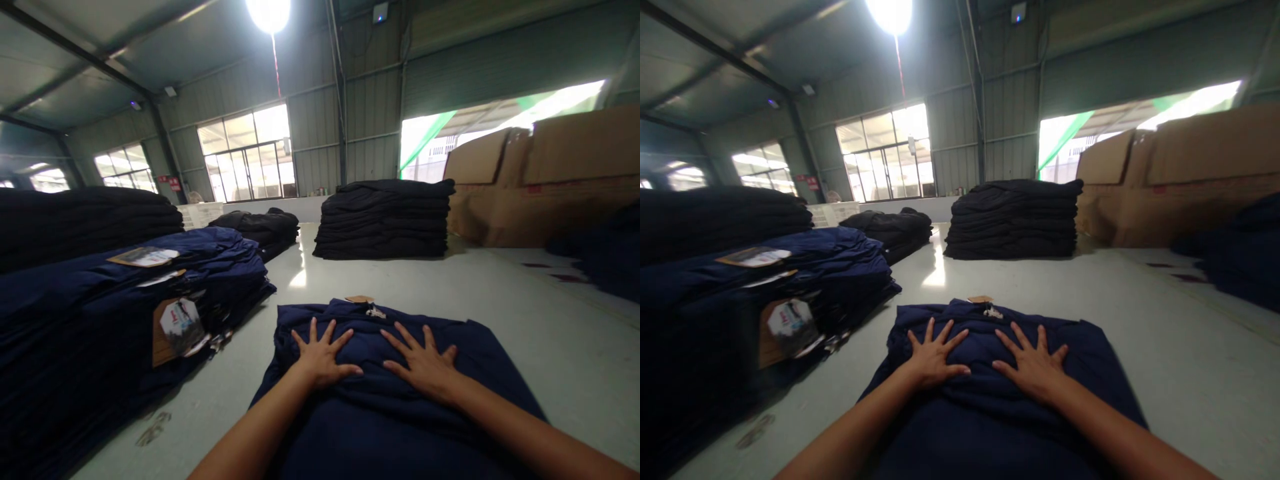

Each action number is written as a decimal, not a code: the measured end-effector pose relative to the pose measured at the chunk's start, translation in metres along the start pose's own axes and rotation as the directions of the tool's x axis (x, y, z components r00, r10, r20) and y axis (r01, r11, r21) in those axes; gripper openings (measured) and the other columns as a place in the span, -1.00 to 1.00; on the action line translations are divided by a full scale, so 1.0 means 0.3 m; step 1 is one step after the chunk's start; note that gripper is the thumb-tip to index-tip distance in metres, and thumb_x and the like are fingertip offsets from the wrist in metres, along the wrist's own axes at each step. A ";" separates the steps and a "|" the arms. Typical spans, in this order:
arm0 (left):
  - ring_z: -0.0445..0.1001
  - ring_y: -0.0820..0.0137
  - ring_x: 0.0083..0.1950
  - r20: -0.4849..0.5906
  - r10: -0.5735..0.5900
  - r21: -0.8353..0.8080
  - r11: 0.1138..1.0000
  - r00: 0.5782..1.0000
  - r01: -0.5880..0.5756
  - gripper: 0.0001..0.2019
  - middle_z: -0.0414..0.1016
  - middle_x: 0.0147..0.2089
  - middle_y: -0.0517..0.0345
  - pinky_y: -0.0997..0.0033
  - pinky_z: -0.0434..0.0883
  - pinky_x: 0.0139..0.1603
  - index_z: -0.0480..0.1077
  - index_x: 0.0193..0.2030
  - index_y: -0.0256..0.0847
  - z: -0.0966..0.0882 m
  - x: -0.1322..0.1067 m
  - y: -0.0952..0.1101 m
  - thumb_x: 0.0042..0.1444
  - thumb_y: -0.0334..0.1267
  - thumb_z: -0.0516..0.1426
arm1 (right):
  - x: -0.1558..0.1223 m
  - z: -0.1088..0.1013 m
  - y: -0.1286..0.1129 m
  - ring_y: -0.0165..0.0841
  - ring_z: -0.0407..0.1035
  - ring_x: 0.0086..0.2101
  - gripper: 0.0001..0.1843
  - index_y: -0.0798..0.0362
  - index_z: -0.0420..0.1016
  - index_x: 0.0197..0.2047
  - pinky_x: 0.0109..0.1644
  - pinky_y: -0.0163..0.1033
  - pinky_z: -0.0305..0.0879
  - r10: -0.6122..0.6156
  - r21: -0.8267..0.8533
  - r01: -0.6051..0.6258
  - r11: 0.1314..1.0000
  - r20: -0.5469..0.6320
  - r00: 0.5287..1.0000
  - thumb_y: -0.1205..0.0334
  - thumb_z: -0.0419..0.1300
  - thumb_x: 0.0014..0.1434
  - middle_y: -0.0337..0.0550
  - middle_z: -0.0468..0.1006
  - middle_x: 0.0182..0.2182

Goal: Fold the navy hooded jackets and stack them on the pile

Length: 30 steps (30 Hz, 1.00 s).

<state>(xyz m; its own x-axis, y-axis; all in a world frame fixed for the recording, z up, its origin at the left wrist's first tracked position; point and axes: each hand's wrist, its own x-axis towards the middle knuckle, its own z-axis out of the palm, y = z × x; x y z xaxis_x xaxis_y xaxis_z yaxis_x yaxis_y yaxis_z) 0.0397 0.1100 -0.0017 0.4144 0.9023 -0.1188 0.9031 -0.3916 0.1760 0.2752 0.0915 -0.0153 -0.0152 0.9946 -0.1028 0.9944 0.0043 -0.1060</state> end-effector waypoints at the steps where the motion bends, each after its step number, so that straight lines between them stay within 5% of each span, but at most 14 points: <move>1: -0.61 -0.27 0.31 -0.004 -0.001 0.000 1.000 1.000 0.001 -0.21 -0.44 0.42 0.30 -0.64 -0.48 -0.07 -0.27 0.29 0.38 -0.006 0.018 0.000 -0.09 0.47 -0.19 | 0.016 -0.008 0.002 0.27 -0.51 0.23 -0.23 -0.50 -0.22 0.27 0.04 0.59 -0.34 -0.003 0.000 0.003 1.000 0.002 1.000 -0.45 -0.29 0.00 -0.45 -0.33 0.34; 8: -0.48 -0.20 0.34 -0.034 0.023 0.000 1.000 0.999 -0.023 -0.25 -0.27 0.41 0.17 -0.59 -0.48 0.00 -0.17 0.33 0.18 -0.068 0.041 0.030 0.02 0.39 -0.25 | 0.036 -0.094 -0.003 0.21 -0.49 0.24 -0.25 -0.38 -0.10 0.29 0.09 0.53 -0.37 0.007 0.029 -0.010 1.000 0.106 0.994 -0.38 -0.26 0.06 -0.36 -0.30 0.35; 11: -0.27 -0.03 0.37 -0.131 0.084 -0.005 0.996 0.988 -0.085 -0.36 -0.06 0.37 0.07 -0.50 -0.39 0.10 -0.12 0.34 0.02 -0.078 -0.003 0.035 0.18 0.21 -0.31 | -0.013 -0.110 -0.028 0.10 -0.47 0.26 -0.30 -0.24 0.01 0.29 0.10 0.51 -0.36 -0.012 -0.003 0.012 1.000 0.034 0.999 -0.25 -0.34 0.15 -0.30 -0.23 0.34; 13: -0.22 -0.01 0.37 -0.104 0.107 -0.008 0.994 0.989 -0.108 -0.37 -0.03 0.36 0.06 -0.49 -0.35 0.12 -0.10 0.34 0.02 -0.073 -0.026 0.026 0.19 0.20 -0.29 | -0.042 -0.102 -0.037 0.09 -0.46 0.27 -0.29 -0.22 -0.02 0.30 0.11 0.51 -0.36 -0.004 -0.022 0.004 1.000 -0.012 1.000 -0.26 -0.36 0.15 -0.30 -0.20 0.34; 18: -0.35 -0.06 0.37 0.053 0.080 0.013 0.997 0.995 -0.081 -0.39 -0.24 0.41 0.17 -0.53 -0.43 0.06 -0.19 0.33 0.21 -0.061 -0.023 0.007 0.15 0.26 -0.30 | -0.064 -0.072 -0.022 0.17 -0.40 0.25 -0.32 -0.36 -0.19 0.31 0.11 0.49 -0.31 0.005 0.005 -0.005 1.000 0.041 0.999 -0.29 -0.31 0.14 -0.33 -0.25 0.34; 24: -0.50 -0.12 0.35 -0.011 0.098 0.060 0.993 0.995 -0.098 -0.38 -0.37 0.42 0.21 -0.50 -0.44 0.08 -0.27 0.34 0.20 -0.064 -0.117 0.042 0.16 0.25 -0.35 | -0.181 -0.077 -0.021 0.17 -0.48 0.24 -0.36 -0.42 -0.20 0.29 0.12 0.49 -0.36 -0.019 -0.044 0.018 0.999 -0.025 1.000 -0.27 -0.28 0.14 -0.41 -0.29 0.34; 30: -0.61 -0.37 0.27 0.042 0.068 0.093 0.993 0.997 -0.071 -0.32 -0.43 0.41 0.36 -0.57 -0.54 -0.03 -0.26 0.29 0.38 0.020 -0.199 -0.015 0.02 0.40 -0.27 | -0.266 -0.006 0.018 0.26 -0.43 0.22 -0.35 -0.49 -0.17 0.26 0.10 0.53 -0.38 0.003 -0.064 -0.003 0.998 0.009 1.000 -0.31 -0.19 0.10 -0.42 -0.23 0.33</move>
<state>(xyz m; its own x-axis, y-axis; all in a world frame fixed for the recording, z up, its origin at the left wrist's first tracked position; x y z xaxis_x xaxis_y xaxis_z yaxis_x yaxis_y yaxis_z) 0.0115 0.0569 -0.0011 0.4788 0.8655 -0.1474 0.8779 -0.4700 0.0919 0.2819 0.0124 -0.0060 -0.0130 0.9936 -0.1123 0.9991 0.0083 -0.0419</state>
